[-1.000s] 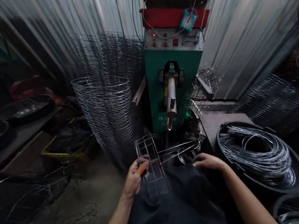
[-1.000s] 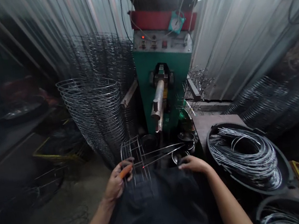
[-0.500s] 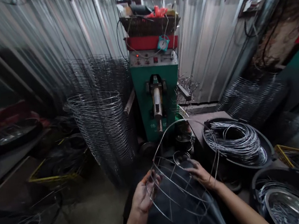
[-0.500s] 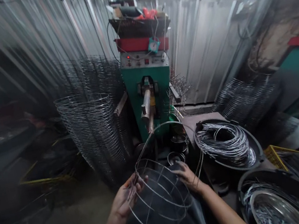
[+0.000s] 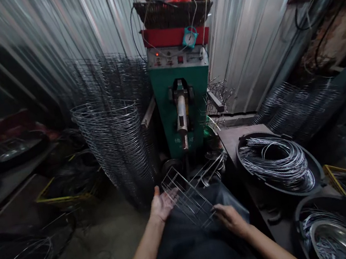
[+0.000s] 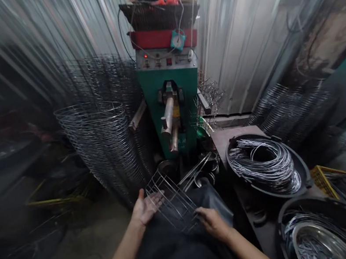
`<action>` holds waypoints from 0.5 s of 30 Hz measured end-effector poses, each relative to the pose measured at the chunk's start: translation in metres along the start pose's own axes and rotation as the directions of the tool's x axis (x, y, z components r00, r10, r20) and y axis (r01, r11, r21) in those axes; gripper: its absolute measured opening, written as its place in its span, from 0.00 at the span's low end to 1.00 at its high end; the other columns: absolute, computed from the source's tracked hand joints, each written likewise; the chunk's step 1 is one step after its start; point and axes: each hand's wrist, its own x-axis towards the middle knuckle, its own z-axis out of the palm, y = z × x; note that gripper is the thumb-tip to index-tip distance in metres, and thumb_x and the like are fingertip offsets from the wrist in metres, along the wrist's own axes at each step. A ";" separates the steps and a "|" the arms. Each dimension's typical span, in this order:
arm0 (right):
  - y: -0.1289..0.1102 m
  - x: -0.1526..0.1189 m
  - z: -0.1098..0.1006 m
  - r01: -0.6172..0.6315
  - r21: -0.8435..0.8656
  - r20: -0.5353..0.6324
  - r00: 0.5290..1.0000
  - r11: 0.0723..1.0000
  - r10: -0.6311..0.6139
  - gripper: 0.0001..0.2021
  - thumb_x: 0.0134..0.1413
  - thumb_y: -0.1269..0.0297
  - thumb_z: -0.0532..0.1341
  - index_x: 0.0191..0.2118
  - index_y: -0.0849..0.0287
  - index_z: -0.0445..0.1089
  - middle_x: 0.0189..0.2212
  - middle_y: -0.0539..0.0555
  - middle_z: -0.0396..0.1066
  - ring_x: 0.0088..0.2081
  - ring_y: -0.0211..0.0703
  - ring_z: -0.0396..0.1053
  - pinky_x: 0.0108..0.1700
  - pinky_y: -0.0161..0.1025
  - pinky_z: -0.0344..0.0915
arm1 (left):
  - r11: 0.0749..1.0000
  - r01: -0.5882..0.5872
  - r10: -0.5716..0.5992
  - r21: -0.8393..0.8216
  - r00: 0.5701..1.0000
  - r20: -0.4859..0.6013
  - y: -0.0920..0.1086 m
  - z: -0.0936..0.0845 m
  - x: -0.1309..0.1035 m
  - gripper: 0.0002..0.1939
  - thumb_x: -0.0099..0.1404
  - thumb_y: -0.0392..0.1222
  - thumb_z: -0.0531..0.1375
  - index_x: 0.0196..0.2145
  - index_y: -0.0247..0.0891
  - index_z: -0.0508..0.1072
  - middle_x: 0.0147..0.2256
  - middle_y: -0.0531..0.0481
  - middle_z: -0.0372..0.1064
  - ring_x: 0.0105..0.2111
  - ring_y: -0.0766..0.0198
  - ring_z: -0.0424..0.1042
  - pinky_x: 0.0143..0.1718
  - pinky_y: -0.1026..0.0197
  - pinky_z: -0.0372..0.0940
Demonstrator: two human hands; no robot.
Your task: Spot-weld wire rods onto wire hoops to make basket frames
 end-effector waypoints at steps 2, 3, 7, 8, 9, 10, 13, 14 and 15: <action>-0.006 0.012 -0.001 -0.050 0.037 0.051 0.998 0.998 0.048 0.12 0.61 0.61 0.47 0.41 0.59 0.64 0.32 0.54 0.70 0.33 0.39 0.69 0.36 0.35 0.65 | 0.997 -0.057 0.063 0.060 0.993 -0.100 -0.011 -0.002 -0.007 0.35 0.64 0.57 0.43 0.58 0.25 0.52 0.55 0.27 0.56 0.51 0.52 0.64 0.45 0.52 0.63; -0.008 0.017 -0.002 -0.062 0.044 0.083 0.995 0.997 0.059 0.12 0.61 0.61 0.48 0.41 0.59 0.64 0.32 0.54 0.70 0.33 0.40 0.69 0.37 0.36 0.65 | 0.989 -0.115 0.126 0.091 0.983 -0.132 -0.018 -0.003 -0.012 0.35 0.63 0.59 0.45 0.58 0.29 0.53 0.56 0.30 0.54 0.54 0.52 0.60 0.47 0.52 0.62; -0.018 0.031 -0.006 -0.118 0.068 0.194 0.976 0.991 0.103 0.12 0.61 0.60 0.48 0.41 0.57 0.65 0.32 0.53 0.69 0.34 0.40 0.68 0.38 0.36 0.64 | 0.911 -0.379 0.395 0.166 0.916 -0.077 -0.045 -0.007 -0.040 0.27 0.59 0.56 0.54 0.52 0.40 0.61 0.54 0.40 0.59 0.55 0.56 0.59 0.48 0.55 0.61; -0.020 0.032 -0.006 -0.128 0.082 0.209 0.972 0.988 0.109 0.12 0.61 0.59 0.48 0.41 0.57 0.66 0.33 0.53 0.69 0.34 0.40 0.68 0.38 0.36 0.64 | 0.899 -0.405 0.414 0.166 0.910 -0.024 -0.049 -0.007 -0.045 0.26 0.57 0.53 0.58 0.51 0.41 0.61 0.51 0.42 0.62 0.52 0.57 0.62 0.46 0.56 0.62; -0.021 0.033 -0.006 -0.137 0.097 0.216 0.970 0.986 0.114 0.12 0.61 0.59 0.48 0.41 0.57 0.66 0.33 0.53 0.69 0.34 0.40 0.68 0.38 0.36 0.64 | 0.894 -0.417 0.419 0.164 0.908 0.029 -0.051 -0.007 -0.049 0.27 0.55 0.49 0.61 0.51 0.41 0.61 0.48 0.43 0.64 0.48 0.58 0.65 0.44 0.56 0.64; -0.021 0.034 -0.006 -0.145 0.109 0.217 0.969 0.983 0.118 0.12 0.60 0.59 0.48 0.41 0.57 0.66 0.33 0.53 0.70 0.34 0.40 0.68 0.38 0.36 0.64 | 0.890 -0.424 0.417 0.167 0.906 0.075 -0.053 -0.005 -0.051 0.30 0.52 0.45 0.64 0.52 0.42 0.59 0.45 0.45 0.66 0.45 0.59 0.68 0.41 0.57 0.65; -0.020 0.033 -0.007 -0.173 0.128 0.219 0.965 0.977 0.142 0.13 0.60 0.59 0.48 0.43 0.57 0.67 0.33 0.53 0.70 0.34 0.41 0.68 0.39 0.37 0.64 | 0.869 -0.438 0.418 0.231 0.899 0.130 -0.053 0.001 -0.052 0.41 0.45 0.36 0.68 0.54 0.46 0.55 0.37 0.50 0.65 0.37 0.62 0.70 0.34 0.60 0.68; -0.019 0.032 -0.009 -0.190 0.136 0.226 0.961 0.972 0.156 0.14 0.60 0.59 0.49 0.44 0.57 0.68 0.34 0.53 0.71 0.35 0.41 0.68 0.40 0.38 0.64 | 0.857 -0.445 0.426 0.260 0.896 0.127 -0.053 0.003 -0.052 0.42 0.45 0.35 0.68 0.55 0.47 0.54 0.35 0.52 0.64 0.36 0.63 0.70 0.32 0.62 0.68; -0.018 0.031 -0.012 -0.215 0.150 0.232 0.957 0.965 0.177 0.14 0.58 0.59 0.51 0.45 0.56 0.68 0.36 0.54 0.71 0.37 0.42 0.68 0.42 0.39 0.64 | 0.847 -0.451 0.434 0.282 0.892 0.123 -0.054 0.005 -0.051 0.43 0.45 0.35 0.68 0.55 0.47 0.53 0.33 0.53 0.62 0.34 0.64 0.69 0.30 0.63 0.68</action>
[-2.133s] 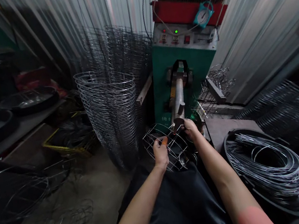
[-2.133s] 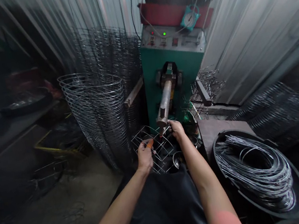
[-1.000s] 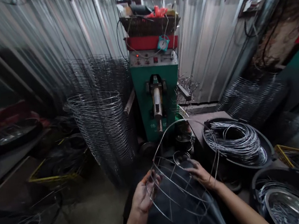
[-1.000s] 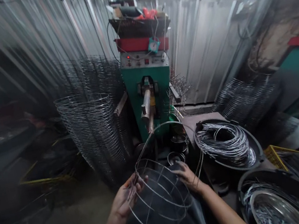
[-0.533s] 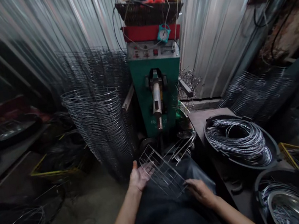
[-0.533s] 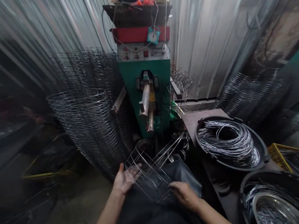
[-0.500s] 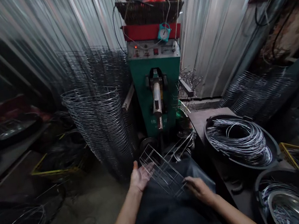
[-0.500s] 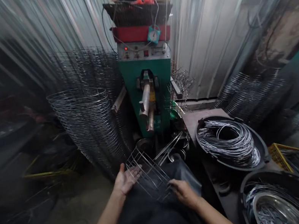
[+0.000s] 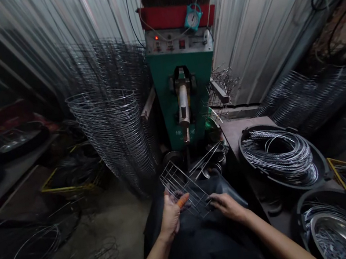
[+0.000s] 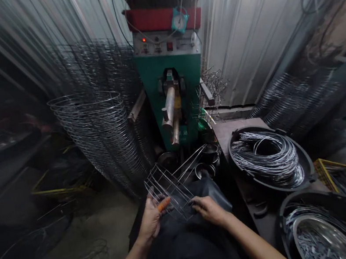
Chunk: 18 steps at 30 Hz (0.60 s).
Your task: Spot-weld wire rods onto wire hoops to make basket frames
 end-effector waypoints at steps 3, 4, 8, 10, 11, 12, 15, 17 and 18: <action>0.002 0.001 -0.012 -0.088 0.157 -0.064 0.993 0.984 0.099 0.22 0.48 0.58 0.62 0.51 0.56 0.65 0.44 0.55 0.69 0.46 0.48 0.66 0.49 0.45 0.61 | 1.000 -0.021 0.021 0.015 1.000 -0.014 -0.002 0.003 0.000 0.40 0.47 0.38 0.67 0.55 0.47 0.54 0.32 0.55 0.60 0.32 0.67 0.68 0.27 0.66 0.68; 0.002 0.004 -0.017 -0.106 0.257 -0.112 0.984 0.961 0.138 0.26 0.45 0.57 0.64 0.52 0.56 0.64 0.46 0.56 0.68 0.47 0.49 0.65 0.50 0.46 0.60 | 1.000 -0.025 0.025 0.012 1.000 -0.017 -0.003 0.004 0.000 0.40 0.47 0.38 0.67 0.54 0.47 0.54 0.32 0.54 0.60 0.32 0.67 0.68 0.26 0.66 0.68; -0.005 0.032 -0.038 -0.003 0.715 -0.300 0.902 0.699 0.312 0.27 0.42 0.55 0.66 0.50 0.55 0.63 0.41 0.55 0.69 0.40 0.44 0.69 0.41 0.42 0.66 | 0.999 -0.024 0.024 -0.032 1.000 -0.001 -0.001 0.006 -0.005 0.39 0.46 0.38 0.68 0.53 0.45 0.55 0.30 0.56 0.60 0.25 0.72 0.65 0.24 0.66 0.67; -0.012 0.054 -0.047 0.079 0.836 -0.327 0.866 0.543 0.378 0.24 0.41 0.54 0.66 0.46 0.56 0.65 0.37 0.54 0.70 0.36 0.42 0.70 0.36 0.38 0.68 | 0.998 -0.020 0.021 -0.055 1.000 0.017 0.001 0.009 -0.008 0.38 0.46 0.40 0.68 0.52 0.43 0.56 0.29 0.58 0.61 0.22 0.74 0.62 0.24 0.66 0.66; -0.016 0.064 -0.050 0.101 0.872 -0.321 0.857 0.479 0.404 0.22 0.41 0.55 0.67 0.43 0.57 0.66 0.35 0.53 0.70 0.35 0.41 0.70 0.35 0.37 0.68 | 0.998 -0.020 0.022 -0.060 1.000 0.022 0.003 0.010 -0.008 0.37 0.45 0.41 0.68 0.51 0.43 0.56 0.28 0.58 0.61 0.21 0.74 0.62 0.24 0.66 0.66; -0.020 0.074 -0.053 0.107 0.898 -0.303 0.852 0.426 0.426 0.21 0.40 0.56 0.68 0.41 0.57 0.67 0.33 0.53 0.70 0.34 0.40 0.70 0.34 0.37 0.69 | 0.998 -0.022 0.024 -0.060 0.999 0.025 0.004 0.011 -0.009 0.36 0.45 0.41 0.68 0.50 0.42 0.57 0.28 0.58 0.61 0.21 0.74 0.62 0.24 0.66 0.66; -0.029 0.094 -0.057 0.076 0.933 -0.251 0.836 0.351 0.487 0.17 0.37 0.61 0.69 0.35 0.59 0.68 0.27 0.50 0.69 0.29 0.37 0.70 0.31 0.35 0.69 | 0.999 -0.024 0.025 -0.045 0.999 0.029 0.004 0.011 -0.008 0.34 0.45 0.42 0.68 0.48 0.41 0.58 0.27 0.58 0.60 0.21 0.73 0.62 0.24 0.65 0.66; -0.033 0.100 -0.057 0.049 0.931 -0.240 0.830 0.362 0.503 0.15 0.36 0.63 0.70 0.32 0.59 0.68 0.25 0.49 0.69 0.25 0.35 0.69 0.29 0.34 0.68 | 0.998 -0.029 0.030 -0.047 0.999 0.023 0.003 0.010 -0.006 0.32 0.45 0.41 0.68 0.46 0.41 0.58 0.28 0.58 0.60 0.21 0.73 0.62 0.25 0.64 0.67; -0.035 0.100 -0.056 0.038 0.927 -0.237 0.830 0.373 0.505 0.15 0.35 0.64 0.70 0.32 0.59 0.68 0.24 0.48 0.68 0.24 0.35 0.68 0.28 0.33 0.68 | 0.998 -0.036 0.038 -0.056 0.999 0.019 0.003 0.009 -0.004 0.31 0.45 0.41 0.68 0.45 0.41 0.58 0.28 0.58 0.60 0.22 0.73 0.63 0.25 0.64 0.67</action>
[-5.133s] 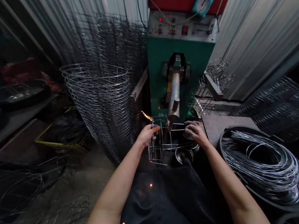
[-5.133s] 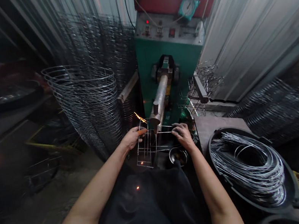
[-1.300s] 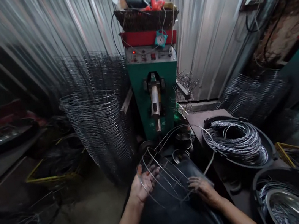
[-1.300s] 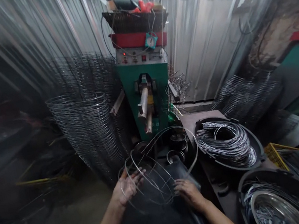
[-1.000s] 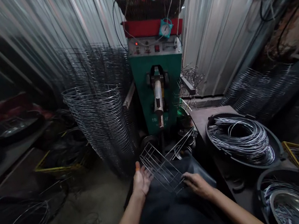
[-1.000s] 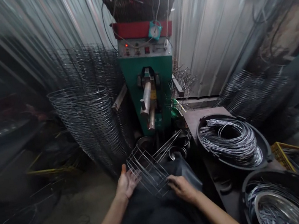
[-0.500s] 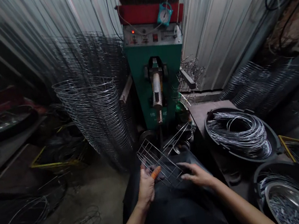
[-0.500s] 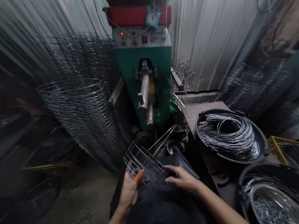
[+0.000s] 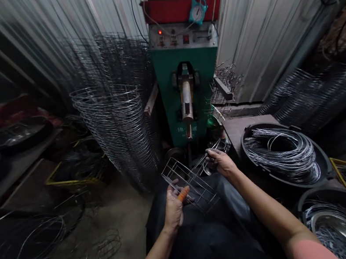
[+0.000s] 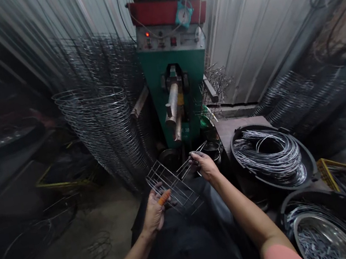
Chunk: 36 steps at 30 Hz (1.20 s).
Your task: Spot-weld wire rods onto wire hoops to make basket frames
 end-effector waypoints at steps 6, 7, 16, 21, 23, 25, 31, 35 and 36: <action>0.003 -0.009 0.007 0.047 0.016 0.038 0.998 0.999 -0.047 0.16 0.32 0.65 0.70 0.31 0.60 0.68 0.22 0.44 0.67 0.16 0.25 0.55 0.19 0.27 0.58 | 0.997 -0.078 0.078 0.018 0.997 0.014 0.002 -0.003 0.009 0.30 0.46 0.39 0.67 0.45 0.41 0.59 0.30 0.57 0.60 0.27 0.70 0.65 0.25 0.66 0.65; 0.003 -0.009 0.009 0.067 0.021 0.045 0.997 0.998 -0.068 0.15 0.32 0.65 0.70 0.30 0.60 0.67 0.23 0.44 0.67 0.15 0.24 0.52 0.19 0.26 0.57 | 0.995 -0.094 0.093 0.032 0.996 0.016 0.003 -0.003 0.011 0.30 0.46 0.39 0.67 0.45 0.40 0.59 0.29 0.57 0.60 0.27 0.70 0.65 0.24 0.67 0.64; -0.005 0.018 0.030 0.180 -0.084 -0.004 0.983 0.980 -0.181 0.14 0.35 0.62 0.68 0.29 0.60 0.65 0.22 0.47 0.69 0.16 0.25 0.52 0.18 0.27 0.55 | 0.999 0.025 -0.025 0.039 0.999 -0.023 0.025 0.012 0.047 0.38 0.44 0.42 0.69 0.50 0.37 0.56 0.27 0.57 0.61 0.21 0.73 0.62 0.19 0.69 0.57; -0.011 0.043 0.031 0.208 -0.098 -0.001 0.978 0.973 -0.209 0.14 0.35 0.62 0.68 0.29 0.60 0.65 0.22 0.47 0.69 0.15 0.25 0.52 0.17 0.27 0.55 | 0.999 0.031 -0.029 0.041 0.999 -0.046 0.035 0.022 0.071 0.37 0.43 0.41 0.69 0.49 0.36 0.58 0.26 0.58 0.60 0.20 0.73 0.61 0.17 0.70 0.54; -0.013 0.052 0.031 0.208 -0.089 -0.007 0.978 0.974 -0.210 0.14 0.35 0.62 0.68 0.29 0.60 0.65 0.22 0.47 0.69 0.15 0.25 0.52 0.17 0.27 0.56 | 0.999 0.027 -0.025 0.047 0.999 -0.047 0.039 0.027 0.078 0.37 0.43 0.41 0.69 0.49 0.36 0.57 0.25 0.58 0.60 0.19 0.74 0.60 0.16 0.69 0.54; -0.016 0.060 0.032 0.206 -0.075 -0.023 0.978 0.976 -0.208 0.14 0.34 0.63 0.68 0.28 0.60 0.65 0.21 0.46 0.68 0.15 0.25 0.52 0.17 0.27 0.56 | 0.999 0.025 -0.023 0.046 0.999 -0.046 0.042 0.032 0.085 0.37 0.43 0.41 0.69 0.49 0.36 0.57 0.25 0.59 0.60 0.18 0.74 0.59 0.16 0.69 0.54; -0.024 0.079 0.033 0.211 -0.067 -0.024 0.977 0.975 -0.213 0.13 0.33 0.64 0.68 0.27 0.60 0.65 0.18 0.43 0.64 0.15 0.24 0.50 0.17 0.26 0.55 | 0.995 0.087 -0.084 0.041 0.994 -0.072 0.048 0.043 0.104 0.36 0.45 0.38 0.68 0.49 0.35 0.57 0.24 0.59 0.59 0.17 0.75 0.58 0.16 0.69 0.53; -0.027 0.089 0.029 0.215 -0.058 -0.001 0.977 0.975 -0.215 0.13 0.33 0.65 0.69 0.27 0.61 0.65 0.18 0.43 0.63 0.15 0.24 0.50 0.17 0.26 0.56 | 0.996 0.078 -0.075 0.036 0.994 -0.082 0.045 0.048 0.115 0.36 0.45 0.38 0.68 0.50 0.35 0.57 0.24 0.59 0.59 0.18 0.74 0.58 0.15 0.69 0.53; -0.027 0.092 0.029 0.218 -0.058 0.002 0.976 0.974 -0.218 0.13 0.33 0.65 0.69 0.26 0.61 0.65 0.18 0.43 0.62 0.15 0.24 0.50 0.17 0.26 0.56 | 0.996 0.078 -0.075 0.036 0.994 -0.083 0.045 0.049 0.117 0.36 0.46 0.38 0.68 0.50 0.36 0.56 0.24 0.59 0.59 0.18 0.74 0.58 0.15 0.69 0.53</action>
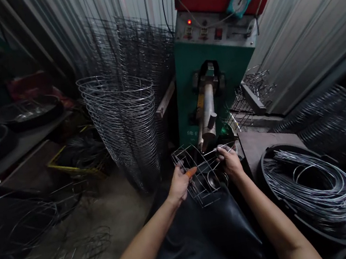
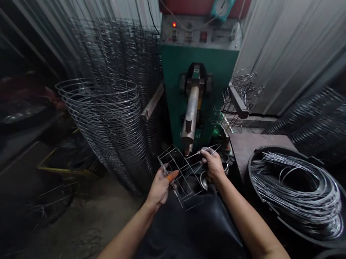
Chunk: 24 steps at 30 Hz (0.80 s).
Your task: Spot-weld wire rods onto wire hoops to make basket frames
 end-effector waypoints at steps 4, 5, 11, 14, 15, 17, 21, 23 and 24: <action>0.000 0.007 -0.002 -0.003 0.001 -0.006 1.000 1.000 0.003 0.14 0.32 0.65 0.69 0.27 0.61 0.65 0.18 0.43 0.64 0.15 0.24 0.50 0.17 0.26 0.55 | 1.000 0.011 -0.012 -0.011 1.000 -0.009 0.001 0.005 0.005 0.34 0.46 0.36 0.67 0.49 0.35 0.56 0.24 0.59 0.59 0.16 0.75 0.56 0.14 0.69 0.53; 0.000 0.008 -0.002 -0.003 -0.001 -0.009 1.000 1.000 0.003 0.14 0.32 0.65 0.69 0.27 0.61 0.65 0.19 0.44 0.64 0.15 0.24 0.51 0.16 0.26 0.55 | 1.000 0.015 -0.015 -0.014 1.000 -0.011 0.002 0.006 0.006 0.34 0.46 0.36 0.68 0.49 0.35 0.57 0.23 0.60 0.58 0.16 0.76 0.56 0.14 0.69 0.53; -0.003 0.014 0.001 -0.007 -0.025 -0.016 1.000 1.000 0.006 0.14 0.31 0.63 0.69 0.25 0.60 0.64 0.19 0.44 0.65 0.15 0.24 0.51 0.16 0.26 0.56 | 1.000 0.013 -0.012 0.022 1.000 -0.021 0.006 0.008 0.009 0.32 0.50 0.34 0.65 0.50 0.34 0.55 0.23 0.60 0.58 0.15 0.76 0.55 0.13 0.70 0.53; -0.003 0.015 0.002 -0.016 -0.022 -0.011 1.000 1.000 0.016 0.14 0.31 0.64 0.69 0.25 0.60 0.64 0.18 0.43 0.63 0.15 0.24 0.51 0.16 0.26 0.55 | 1.000 0.008 -0.007 0.023 1.000 -0.030 0.007 0.008 0.009 0.33 0.50 0.33 0.65 0.50 0.34 0.55 0.24 0.59 0.58 0.16 0.76 0.56 0.13 0.70 0.53; -0.003 0.015 0.001 -0.019 -0.022 -0.009 1.000 1.000 0.019 0.14 0.31 0.64 0.69 0.25 0.60 0.65 0.18 0.43 0.63 0.15 0.24 0.51 0.16 0.26 0.55 | 1.000 0.008 -0.007 0.020 0.999 -0.033 0.007 0.008 0.009 0.33 0.49 0.33 0.66 0.50 0.34 0.56 0.24 0.59 0.58 0.16 0.76 0.56 0.13 0.70 0.53; -0.002 0.014 0.001 -0.023 -0.030 -0.007 1.000 0.999 0.022 0.14 0.30 0.64 0.69 0.25 0.60 0.65 0.18 0.43 0.63 0.15 0.24 0.51 0.16 0.26 0.56 | 1.000 0.012 -0.012 0.005 0.999 -0.042 0.006 0.008 0.009 0.33 0.48 0.33 0.66 0.50 0.34 0.57 0.24 0.59 0.58 0.16 0.76 0.56 0.13 0.70 0.53; -0.001 0.016 -0.001 -0.018 -0.043 -0.009 1.000 0.999 0.018 0.14 0.29 0.63 0.69 0.25 0.60 0.65 0.19 0.45 0.65 0.14 0.24 0.51 0.16 0.26 0.55 | 0.999 0.034 -0.034 -0.006 0.998 -0.052 0.006 0.009 0.009 0.32 0.48 0.33 0.67 0.49 0.33 0.57 0.23 0.60 0.56 0.15 0.76 0.55 0.12 0.69 0.52; 0.000 0.018 -0.002 -0.018 -0.045 -0.013 1.000 0.999 0.017 0.14 0.29 0.63 0.69 0.24 0.61 0.65 0.18 0.44 0.64 0.14 0.24 0.50 0.15 0.26 0.55 | 0.999 0.038 -0.038 -0.001 0.998 -0.055 0.006 0.010 0.010 0.32 0.49 0.32 0.66 0.49 0.33 0.57 0.23 0.60 0.56 0.15 0.76 0.55 0.12 0.69 0.52; 0.001 0.019 -0.002 -0.019 -0.046 -0.014 1.000 0.999 0.018 0.14 0.29 0.62 0.69 0.24 0.61 0.66 0.18 0.44 0.64 0.14 0.24 0.50 0.15 0.26 0.55 | 0.999 0.037 -0.037 0.001 0.998 -0.056 0.006 0.010 0.011 0.32 0.49 0.32 0.66 0.49 0.33 0.57 0.23 0.60 0.56 0.15 0.76 0.55 0.12 0.69 0.52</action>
